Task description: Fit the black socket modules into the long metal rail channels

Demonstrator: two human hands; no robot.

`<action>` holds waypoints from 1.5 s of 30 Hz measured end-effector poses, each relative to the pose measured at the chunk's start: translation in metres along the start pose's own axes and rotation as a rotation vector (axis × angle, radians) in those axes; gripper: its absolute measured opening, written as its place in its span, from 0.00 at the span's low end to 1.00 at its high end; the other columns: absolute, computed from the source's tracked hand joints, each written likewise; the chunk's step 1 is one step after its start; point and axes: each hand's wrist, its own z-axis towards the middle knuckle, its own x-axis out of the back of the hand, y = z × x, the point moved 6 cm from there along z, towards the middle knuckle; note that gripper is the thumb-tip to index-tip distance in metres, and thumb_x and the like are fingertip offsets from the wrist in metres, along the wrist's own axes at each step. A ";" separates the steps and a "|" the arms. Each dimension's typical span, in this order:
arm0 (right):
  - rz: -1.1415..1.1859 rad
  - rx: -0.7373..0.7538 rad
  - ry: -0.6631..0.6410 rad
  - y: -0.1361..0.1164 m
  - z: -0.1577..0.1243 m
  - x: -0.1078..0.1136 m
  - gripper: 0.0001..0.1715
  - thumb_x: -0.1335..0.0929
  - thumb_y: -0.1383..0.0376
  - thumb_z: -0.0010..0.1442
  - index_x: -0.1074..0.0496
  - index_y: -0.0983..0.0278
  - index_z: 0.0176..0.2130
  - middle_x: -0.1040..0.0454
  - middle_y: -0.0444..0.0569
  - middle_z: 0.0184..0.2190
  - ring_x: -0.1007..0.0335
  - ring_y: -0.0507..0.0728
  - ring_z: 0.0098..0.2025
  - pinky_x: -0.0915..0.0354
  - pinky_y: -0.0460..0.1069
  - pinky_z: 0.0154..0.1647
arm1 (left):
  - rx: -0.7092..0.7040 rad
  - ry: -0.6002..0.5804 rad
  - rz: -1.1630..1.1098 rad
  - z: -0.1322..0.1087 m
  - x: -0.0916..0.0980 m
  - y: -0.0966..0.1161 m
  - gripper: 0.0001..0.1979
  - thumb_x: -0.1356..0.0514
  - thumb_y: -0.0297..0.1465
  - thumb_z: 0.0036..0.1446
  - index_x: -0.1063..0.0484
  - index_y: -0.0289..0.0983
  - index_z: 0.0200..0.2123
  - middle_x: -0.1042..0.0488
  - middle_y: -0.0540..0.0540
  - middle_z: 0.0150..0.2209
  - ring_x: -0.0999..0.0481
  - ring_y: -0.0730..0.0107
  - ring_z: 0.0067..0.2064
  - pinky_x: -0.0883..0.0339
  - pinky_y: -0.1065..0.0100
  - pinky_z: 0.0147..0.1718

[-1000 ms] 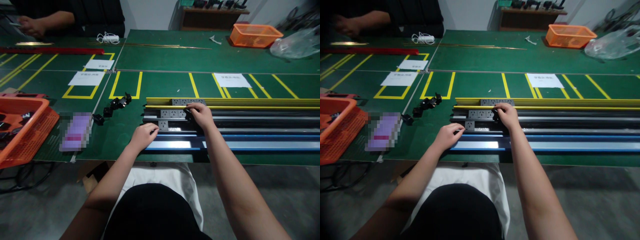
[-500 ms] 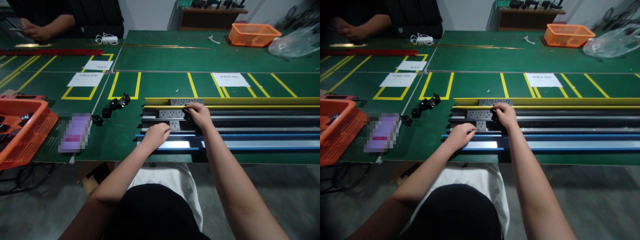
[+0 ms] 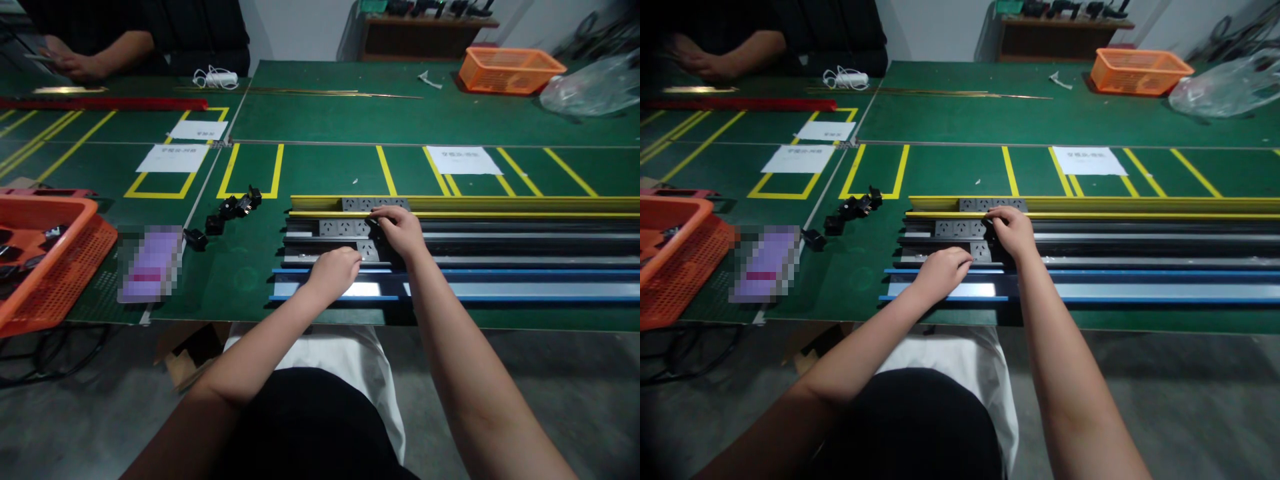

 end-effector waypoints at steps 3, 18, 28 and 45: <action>-0.007 -0.002 0.001 -0.001 0.000 0.001 0.15 0.36 0.67 0.55 0.20 0.59 0.35 0.20 0.48 0.41 0.26 0.59 0.49 0.35 0.56 0.56 | -0.017 -0.015 0.012 0.005 -0.003 0.007 0.13 0.47 0.28 0.63 0.22 0.37 0.40 0.21 0.44 0.43 0.22 0.62 0.45 0.29 0.65 0.45; -0.009 -0.018 -0.016 -0.005 -0.001 0.002 0.14 0.36 0.68 0.55 0.20 0.58 0.35 0.20 0.47 0.42 0.26 0.58 0.49 0.35 0.56 0.57 | -0.096 -0.049 -0.098 0.016 -0.006 0.013 0.12 0.46 0.28 0.62 0.22 0.38 0.38 0.20 0.43 0.41 0.22 0.62 0.45 0.29 0.63 0.47; 0.002 -0.019 -0.007 -0.004 -0.001 0.002 0.15 0.36 0.68 0.54 0.20 0.58 0.34 0.20 0.47 0.41 0.26 0.59 0.49 0.34 0.57 0.56 | 0.255 0.610 0.015 0.021 0.104 -0.139 0.15 0.45 0.26 0.58 0.28 0.35 0.49 0.25 0.39 0.50 0.29 0.56 0.56 0.38 0.53 0.59; -0.014 -0.021 -0.017 -0.006 -0.001 0.003 0.15 0.36 0.69 0.55 0.20 0.58 0.34 0.20 0.46 0.42 0.26 0.58 0.49 0.35 0.57 0.57 | 0.318 0.493 0.160 0.039 0.115 -0.218 0.23 0.37 0.26 0.48 0.34 0.36 0.49 0.30 0.37 0.50 0.34 0.49 0.58 0.58 0.40 0.65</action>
